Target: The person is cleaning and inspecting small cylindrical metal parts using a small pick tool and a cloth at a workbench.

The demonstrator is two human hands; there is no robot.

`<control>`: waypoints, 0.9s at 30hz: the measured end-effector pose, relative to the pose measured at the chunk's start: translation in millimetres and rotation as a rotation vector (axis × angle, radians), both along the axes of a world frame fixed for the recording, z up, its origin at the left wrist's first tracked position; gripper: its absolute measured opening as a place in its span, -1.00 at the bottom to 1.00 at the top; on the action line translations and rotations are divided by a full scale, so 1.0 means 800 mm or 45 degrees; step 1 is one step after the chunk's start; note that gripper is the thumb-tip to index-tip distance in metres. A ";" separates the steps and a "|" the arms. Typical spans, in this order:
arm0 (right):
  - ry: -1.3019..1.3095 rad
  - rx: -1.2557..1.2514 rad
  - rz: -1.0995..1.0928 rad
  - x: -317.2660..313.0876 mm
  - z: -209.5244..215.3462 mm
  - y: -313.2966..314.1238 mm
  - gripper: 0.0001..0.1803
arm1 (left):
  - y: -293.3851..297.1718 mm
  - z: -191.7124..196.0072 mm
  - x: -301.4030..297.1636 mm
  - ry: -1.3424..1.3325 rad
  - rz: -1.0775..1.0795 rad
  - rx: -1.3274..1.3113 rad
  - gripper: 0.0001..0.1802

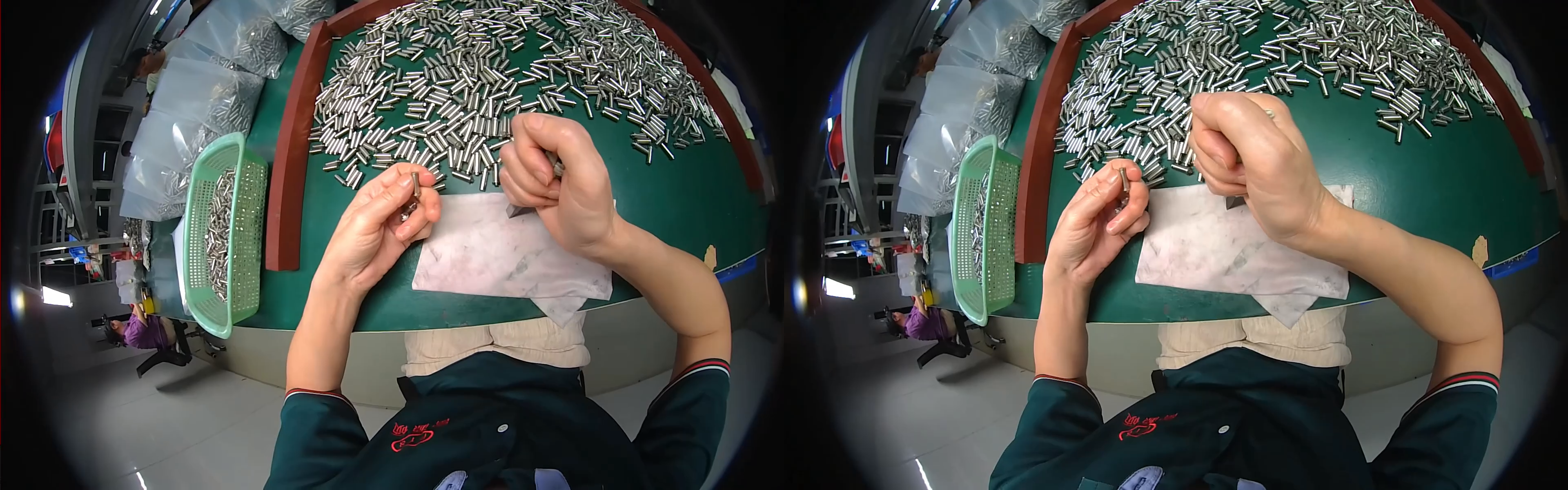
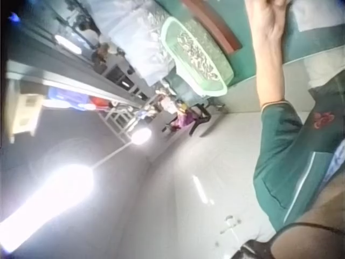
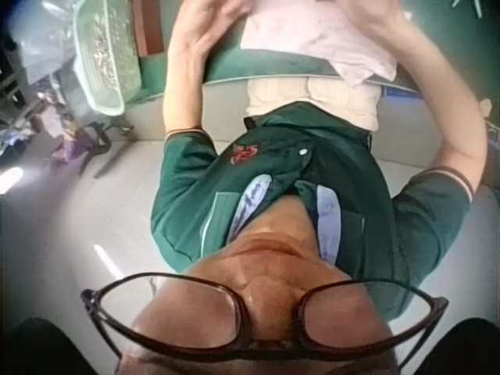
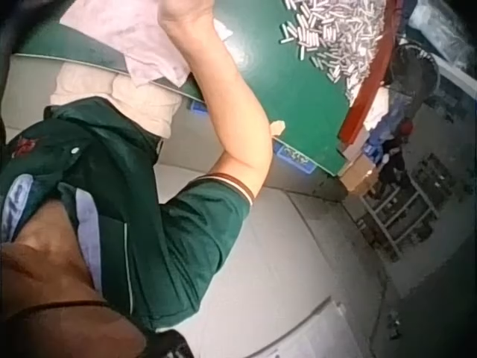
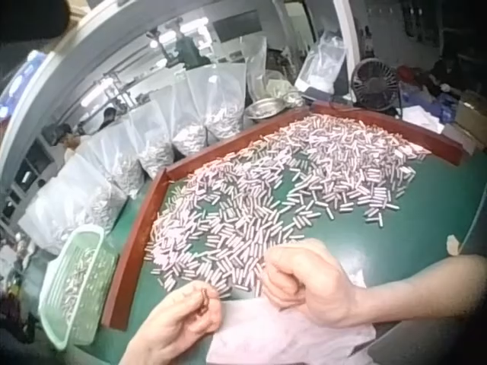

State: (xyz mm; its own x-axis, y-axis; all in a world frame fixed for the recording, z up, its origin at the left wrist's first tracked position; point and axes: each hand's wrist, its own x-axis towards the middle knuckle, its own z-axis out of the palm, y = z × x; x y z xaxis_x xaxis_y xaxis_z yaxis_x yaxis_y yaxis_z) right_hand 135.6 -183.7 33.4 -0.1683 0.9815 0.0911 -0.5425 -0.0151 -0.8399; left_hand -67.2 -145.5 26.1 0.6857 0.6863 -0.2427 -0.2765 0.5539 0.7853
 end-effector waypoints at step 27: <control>0.077 -0.097 0.030 0.003 0.003 -0.001 -0.62 | -0.010 -0.005 0.015 1.162 0.363 1.302 -0.87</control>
State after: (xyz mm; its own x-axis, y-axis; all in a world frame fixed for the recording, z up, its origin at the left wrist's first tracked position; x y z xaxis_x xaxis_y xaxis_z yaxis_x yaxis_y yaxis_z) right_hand 138.1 -184.3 35.8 -0.1879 0.9818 0.0271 -0.5907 -0.0910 -0.8017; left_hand -55.2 -153.3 22.3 0.3680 0.9152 0.1643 0.5401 -0.3542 0.7634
